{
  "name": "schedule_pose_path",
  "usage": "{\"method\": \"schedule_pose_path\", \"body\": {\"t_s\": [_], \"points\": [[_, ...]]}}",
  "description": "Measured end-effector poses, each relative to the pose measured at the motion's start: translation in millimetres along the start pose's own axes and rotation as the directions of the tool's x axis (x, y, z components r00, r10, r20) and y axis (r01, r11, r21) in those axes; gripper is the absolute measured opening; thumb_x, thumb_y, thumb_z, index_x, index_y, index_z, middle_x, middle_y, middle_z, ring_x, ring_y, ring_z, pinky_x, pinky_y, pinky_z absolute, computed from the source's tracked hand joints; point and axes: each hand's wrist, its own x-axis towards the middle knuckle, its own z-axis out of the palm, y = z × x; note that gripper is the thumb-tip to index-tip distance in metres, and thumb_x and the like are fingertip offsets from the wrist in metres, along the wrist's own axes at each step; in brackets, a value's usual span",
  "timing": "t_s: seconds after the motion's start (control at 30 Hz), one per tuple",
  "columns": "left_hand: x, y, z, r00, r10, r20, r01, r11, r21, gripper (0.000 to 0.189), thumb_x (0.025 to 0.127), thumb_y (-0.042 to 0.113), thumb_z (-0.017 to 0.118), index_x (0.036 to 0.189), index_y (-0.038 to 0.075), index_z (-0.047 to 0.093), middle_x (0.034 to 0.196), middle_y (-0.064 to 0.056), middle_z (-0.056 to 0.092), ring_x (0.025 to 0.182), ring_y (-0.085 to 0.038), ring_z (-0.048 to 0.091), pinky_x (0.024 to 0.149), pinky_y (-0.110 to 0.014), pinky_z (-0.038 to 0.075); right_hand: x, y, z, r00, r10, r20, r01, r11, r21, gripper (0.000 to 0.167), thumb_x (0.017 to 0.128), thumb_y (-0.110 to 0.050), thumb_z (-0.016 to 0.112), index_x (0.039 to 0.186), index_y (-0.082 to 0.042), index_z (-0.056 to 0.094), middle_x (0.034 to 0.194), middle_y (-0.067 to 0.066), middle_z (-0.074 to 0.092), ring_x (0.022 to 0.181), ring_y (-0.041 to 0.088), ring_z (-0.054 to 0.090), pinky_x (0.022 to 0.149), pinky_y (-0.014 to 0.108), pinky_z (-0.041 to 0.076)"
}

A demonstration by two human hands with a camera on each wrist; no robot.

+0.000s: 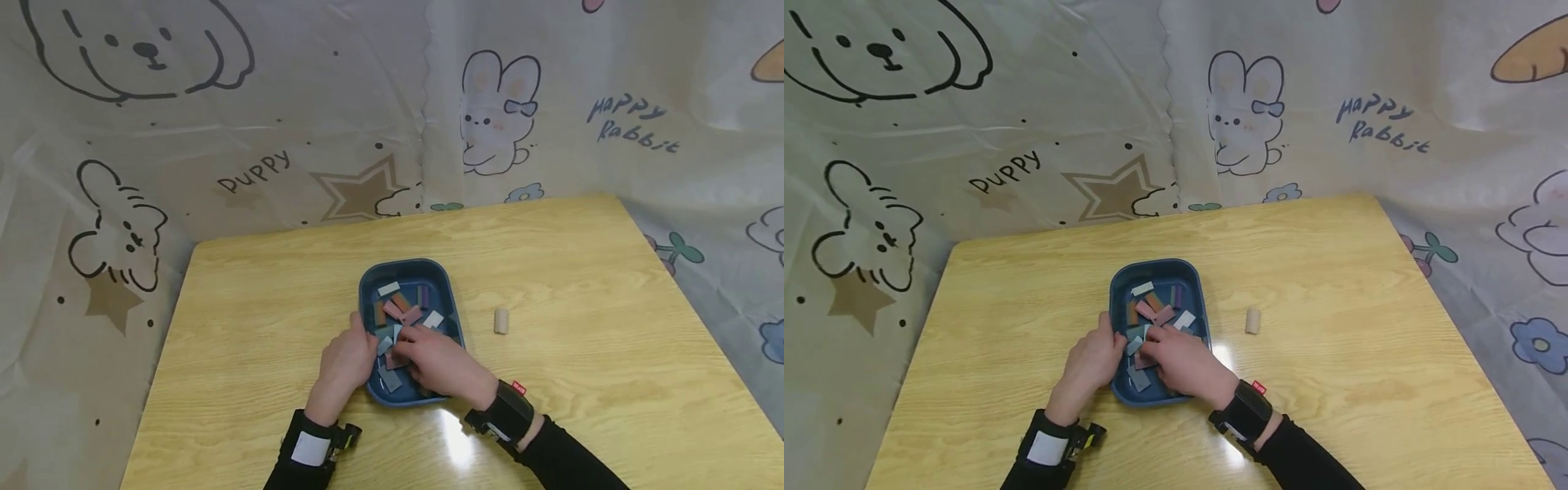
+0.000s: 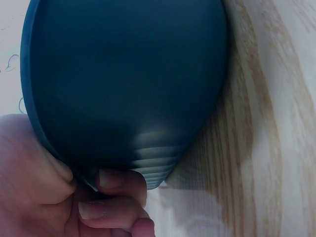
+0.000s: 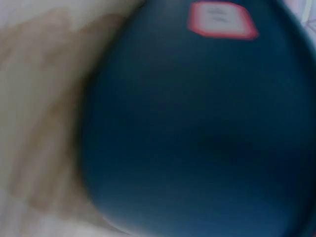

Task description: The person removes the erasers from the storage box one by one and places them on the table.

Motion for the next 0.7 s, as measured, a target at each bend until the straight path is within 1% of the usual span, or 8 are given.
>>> {"method": "schedule_pose_path", "body": {"t_s": [0.07, 0.2, 0.27, 0.4, 0.57, 0.63, 0.7], "points": [[-0.7, -2.2, -1.5, 1.000, -0.012, -0.011, 0.012, 1.000, -0.001, 0.033, 0.099, 0.023, 0.050, 0.121, -0.002, 0.043, 0.065, -0.007, 0.052, 0.051, -0.022, 0.049, 0.046, -0.034, 0.034, 3.9, -0.8, 3.1, 1.000, -0.008, 0.005, 0.008, 0.999, -0.031, 0.027, 0.083, -0.002, 0.072, 0.105, -0.017, 0.071, 0.099, -0.003, 0.057, 0.091, 0.012, 0.055, 0.077, 0.028, 0.049], [-2.9, -8.0, -5.4, 0.998, -0.057, -0.025, 0.057, 0.998, -0.003, 0.036, 0.099, 0.023, 0.051, 0.123, -0.003, 0.041, 0.066, -0.008, 0.051, 0.051, -0.023, 0.049, 0.046, -0.034, 0.034, 12.0, -3.0, 7.0, 0.999, -0.032, 0.035, 0.035, 0.996, -0.076, 0.017, 0.092, -0.011, 0.068, 0.107, -0.018, 0.069, 0.099, -0.004, 0.058, 0.087, 0.010, 0.057, 0.073, 0.026, 0.049], [-3.5, -9.1, -5.5, 0.998, -0.060, -0.019, 0.060, 0.998, -0.005, 0.037, 0.099, 0.023, 0.050, 0.123, -0.003, 0.040, 0.066, -0.008, 0.052, 0.051, -0.023, 0.049, 0.046, -0.034, 0.033, 12.5, -3.3, 7.4, 0.998, -0.028, 0.048, 0.032, 0.995, -0.095, 0.013, 0.095, -0.015, 0.065, 0.107, -0.018, 0.068, 0.098, -0.004, 0.059, 0.086, 0.010, 0.057, 0.072, 0.026, 0.049], [-2.2, -5.7, -2.0, 0.999, -0.047, -0.004, 0.047, 0.999, -0.012, 0.038, 0.099, 0.023, 0.050, 0.124, -0.003, 0.040, 0.067, -0.008, 0.052, 0.052, -0.023, 0.050, 0.047, -0.034, 0.034, 8.0, -2.3, 5.8, 0.998, -0.009, 0.062, 0.016, 0.993, -0.115, 0.012, 0.094, -0.016, 0.066, 0.106, -0.018, 0.067, 0.098, -0.003, 0.059, 0.089, 0.012, 0.059, 0.074, 0.027, 0.049], [1.7, 1.7, 3.6, 0.999, -0.030, 0.016, 0.030, 0.999, -0.013, 0.036, 0.099, 0.023, 0.050, 0.123, -0.003, 0.040, 0.068, -0.008, 0.052, 0.053, -0.022, 0.050, 0.047, -0.033, 0.034, 1.8, 1.8, 6.3, 0.998, 0.005, 0.069, -0.002, 0.999, -0.053, 0.012, 0.094, -0.015, 0.067, 0.106, -0.016, 0.065, 0.094, -0.004, 0.059, 0.084, 0.010, 0.058, 0.073, 0.026, 0.048], [3.4, 4.3, 5.9, 1.000, -0.022, 0.022, 0.022, 1.000, -0.009, 0.035, 0.099, 0.023, 0.050, 0.122, -0.002, 0.041, 0.068, -0.008, 0.052, 0.053, -0.022, 0.050, 0.047, -0.033, 0.033, -0.6, 3.7, 6.6, 0.997, 0.010, 0.072, -0.010, 1.000, -0.002, 0.010, 0.092, -0.012, 0.067, 0.101, -0.015, 0.064, 0.090, -0.005, 0.058, 0.079, 0.009, 0.055, 0.070, 0.024, 0.046], [4.9, 7.0, 8.2, 1.000, -0.014, 0.025, 0.014, 1.000, -0.003, 0.034, 0.099, 0.023, 0.050, 0.121, -0.002, 0.041, 0.067, -0.008, 0.052, 0.052, -0.022, 0.049, 0.047, -0.034, 0.033, -4.0, 5.1, 5.8, 0.997, 0.004, 0.082, -0.006, 1.000, 0.025, 0.012, 0.088, -0.007, 0.068, 0.095, -0.016, 0.064, 0.087, -0.006, 0.055, 0.076, 0.008, 0.053, 0.068, 0.022, 0.044]]}}
